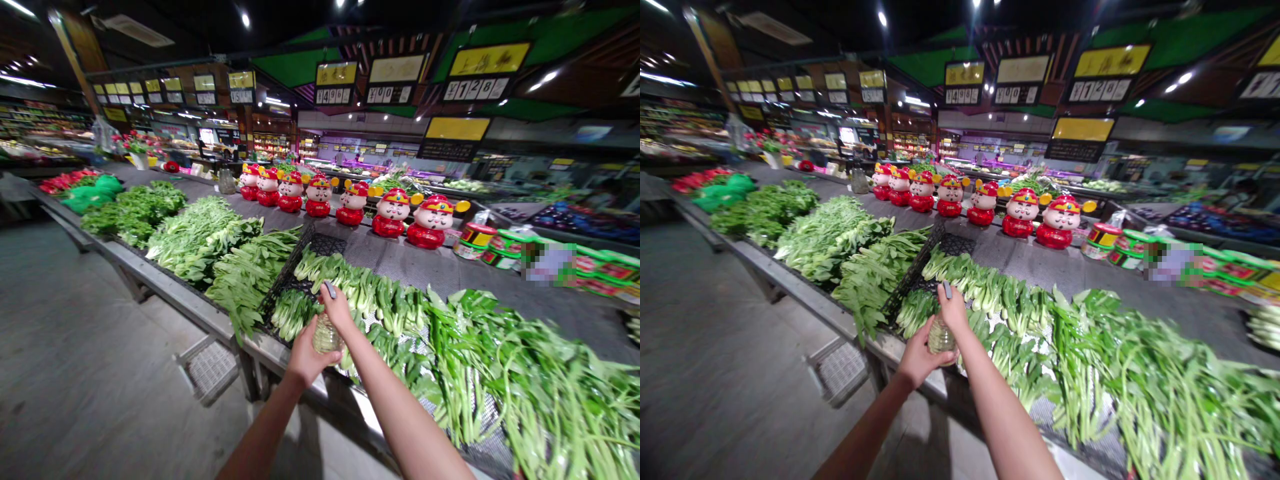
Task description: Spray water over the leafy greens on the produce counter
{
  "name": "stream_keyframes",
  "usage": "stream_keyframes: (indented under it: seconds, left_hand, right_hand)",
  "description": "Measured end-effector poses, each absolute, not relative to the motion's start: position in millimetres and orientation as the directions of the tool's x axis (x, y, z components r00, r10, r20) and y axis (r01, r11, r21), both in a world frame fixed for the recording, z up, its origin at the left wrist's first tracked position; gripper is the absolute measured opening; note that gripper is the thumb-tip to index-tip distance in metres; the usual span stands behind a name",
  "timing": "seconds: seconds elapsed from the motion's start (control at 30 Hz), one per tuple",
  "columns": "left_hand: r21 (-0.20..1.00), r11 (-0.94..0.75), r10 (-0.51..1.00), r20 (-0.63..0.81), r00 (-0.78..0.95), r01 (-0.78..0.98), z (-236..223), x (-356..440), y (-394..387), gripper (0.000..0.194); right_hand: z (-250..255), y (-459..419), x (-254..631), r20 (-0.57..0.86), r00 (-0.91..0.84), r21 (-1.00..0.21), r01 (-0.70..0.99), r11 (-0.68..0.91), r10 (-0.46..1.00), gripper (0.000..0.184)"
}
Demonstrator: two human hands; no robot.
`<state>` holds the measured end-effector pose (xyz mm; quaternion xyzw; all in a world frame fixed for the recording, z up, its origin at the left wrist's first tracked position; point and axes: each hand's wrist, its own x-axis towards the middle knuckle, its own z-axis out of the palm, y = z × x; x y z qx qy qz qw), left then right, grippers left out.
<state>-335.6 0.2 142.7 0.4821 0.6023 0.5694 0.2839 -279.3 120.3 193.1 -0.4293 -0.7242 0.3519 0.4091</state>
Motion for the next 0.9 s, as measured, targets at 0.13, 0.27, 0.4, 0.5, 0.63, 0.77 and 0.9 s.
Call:
stream_keyframes:
  seconds: [0.13, 0.27, 0.4, 0.5, 0.63, 0.77, 0.9]
  left_hand:
    - [0.962, -0.128, 0.908, 0.212, -0.362, 0.241, 144.0, -337.7, -2.4, 0.087]
    - [0.96, -0.113, 0.91, 0.203, -0.362, 0.255, 142.0, -337.3, -5.9, 0.088]
    - [0.955, -0.1, 0.908, 0.202, -0.366, 0.279, 140.5, -335.8, -8.6, 0.087]
    - [0.948, -0.094, 0.903, 0.21, -0.374, 0.304, 141.0, -335.0, -9.4, 0.087]
    - [0.939, -0.075, 0.898, 0.21, -0.386, 0.336, 138.7, -332.8, -10.5, 0.086]
    - [0.948, -0.048, 0.894, 0.181, -0.411, 0.315, 128.6, -326.3, -15.8, 0.087]
    - [0.953, -0.015, 0.896, 0.148, -0.419, 0.303, 120.1, -319.3, -25.6, 0.084]
  right_hand:
    - [190.9, 118.5, -280.8, 0.307, -0.274, -0.85, 0.352, 0.392, 0.911, 0.041]
    - [186.3, 116.7, -279.6, 0.309, -0.271, -0.848, 0.355, 0.393, 0.912, 0.042]
    - [181.8, 117.3, -278.5, 0.308, -0.277, -0.858, 0.333, 0.392, 0.91, 0.041]
    - [181.3, 117.4, -278.2, 0.309, -0.285, -0.861, 0.321, 0.395, 0.907, 0.043]
    - [182.2, 114.7, -277.4, 0.303, -0.295, -0.869, 0.305, 0.39, 0.906, 0.042]
    - [176.2, 109.1, -275.1, 0.278, -0.31, -0.867, 0.326, 0.377, 0.909, 0.041]
    - [162.3, 102.8, -271.8, 0.241, -0.321, -0.86, 0.368, 0.355, 0.916, 0.042]
